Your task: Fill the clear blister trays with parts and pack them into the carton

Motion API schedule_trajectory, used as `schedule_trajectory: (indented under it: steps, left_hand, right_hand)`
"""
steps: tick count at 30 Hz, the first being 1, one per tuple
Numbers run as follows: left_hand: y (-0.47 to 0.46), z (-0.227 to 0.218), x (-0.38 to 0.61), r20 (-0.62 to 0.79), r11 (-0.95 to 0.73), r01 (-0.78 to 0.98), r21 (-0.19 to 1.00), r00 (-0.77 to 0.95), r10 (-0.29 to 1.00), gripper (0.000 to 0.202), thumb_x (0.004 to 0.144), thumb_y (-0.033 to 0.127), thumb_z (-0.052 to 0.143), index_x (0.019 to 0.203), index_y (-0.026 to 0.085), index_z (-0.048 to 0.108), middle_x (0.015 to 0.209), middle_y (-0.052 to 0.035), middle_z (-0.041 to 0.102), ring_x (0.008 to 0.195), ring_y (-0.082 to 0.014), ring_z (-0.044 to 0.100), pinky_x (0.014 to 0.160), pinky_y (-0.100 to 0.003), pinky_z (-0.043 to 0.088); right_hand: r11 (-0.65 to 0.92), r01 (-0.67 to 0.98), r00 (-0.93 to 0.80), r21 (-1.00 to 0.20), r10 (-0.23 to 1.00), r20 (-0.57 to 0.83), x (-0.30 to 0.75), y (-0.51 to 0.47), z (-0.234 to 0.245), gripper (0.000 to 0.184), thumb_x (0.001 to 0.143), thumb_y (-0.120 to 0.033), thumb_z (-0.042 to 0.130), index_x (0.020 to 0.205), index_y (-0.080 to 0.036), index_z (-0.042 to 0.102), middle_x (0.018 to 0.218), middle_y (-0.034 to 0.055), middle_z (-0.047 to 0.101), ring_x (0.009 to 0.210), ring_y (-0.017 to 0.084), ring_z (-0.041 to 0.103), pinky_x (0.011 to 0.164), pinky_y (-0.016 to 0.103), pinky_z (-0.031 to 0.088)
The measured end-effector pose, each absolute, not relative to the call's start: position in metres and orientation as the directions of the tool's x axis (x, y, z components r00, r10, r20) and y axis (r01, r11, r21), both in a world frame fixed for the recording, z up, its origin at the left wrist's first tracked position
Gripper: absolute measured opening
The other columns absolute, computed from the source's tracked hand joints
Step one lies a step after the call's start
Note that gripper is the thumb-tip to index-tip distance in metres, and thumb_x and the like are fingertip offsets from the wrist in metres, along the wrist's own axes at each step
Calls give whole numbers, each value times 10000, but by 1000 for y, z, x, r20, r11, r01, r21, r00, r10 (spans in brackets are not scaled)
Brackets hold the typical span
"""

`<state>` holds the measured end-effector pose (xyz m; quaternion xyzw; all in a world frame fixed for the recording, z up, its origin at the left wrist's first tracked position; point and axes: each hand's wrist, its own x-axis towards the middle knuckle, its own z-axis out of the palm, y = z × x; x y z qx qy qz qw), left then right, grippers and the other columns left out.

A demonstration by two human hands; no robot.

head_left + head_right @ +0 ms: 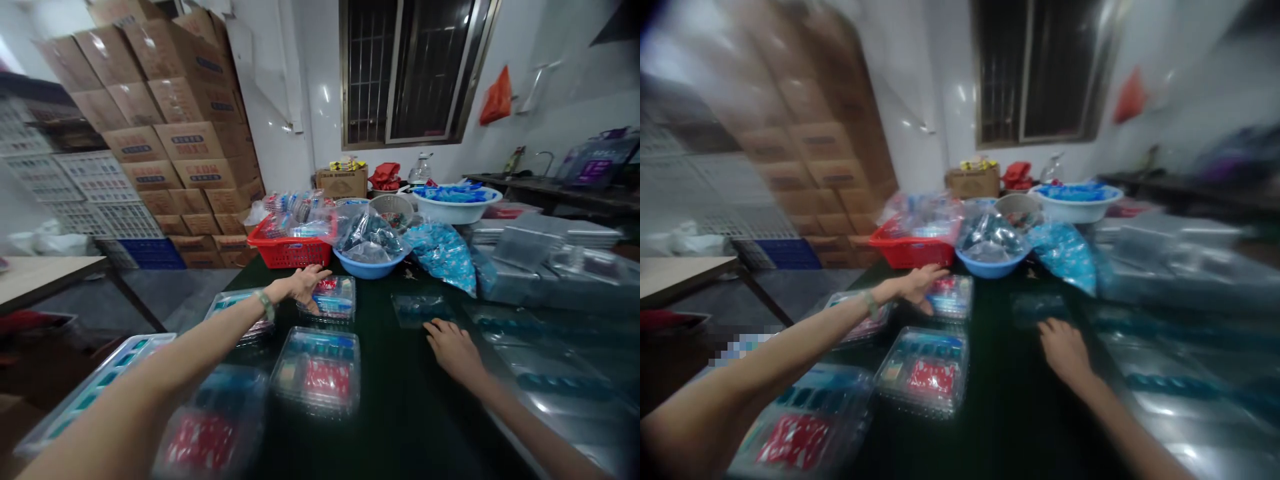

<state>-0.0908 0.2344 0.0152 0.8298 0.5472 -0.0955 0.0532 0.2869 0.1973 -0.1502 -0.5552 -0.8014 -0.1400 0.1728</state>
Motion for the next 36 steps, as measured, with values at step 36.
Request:
schedule_trajectory:
  steps: [36]
  left_hand:
    - [9,-35,59,-201,-720,670,180,742,640,1087,436,620,728,1359,219,319,1310,-196,350,1163,-414,341,920,-583,275]
  right_hand:
    - [455,882,-448,120,735,509,296,70,-115,210,838,-61,391,736,-157,546,759,70,517,746,183,411,658,294,273]
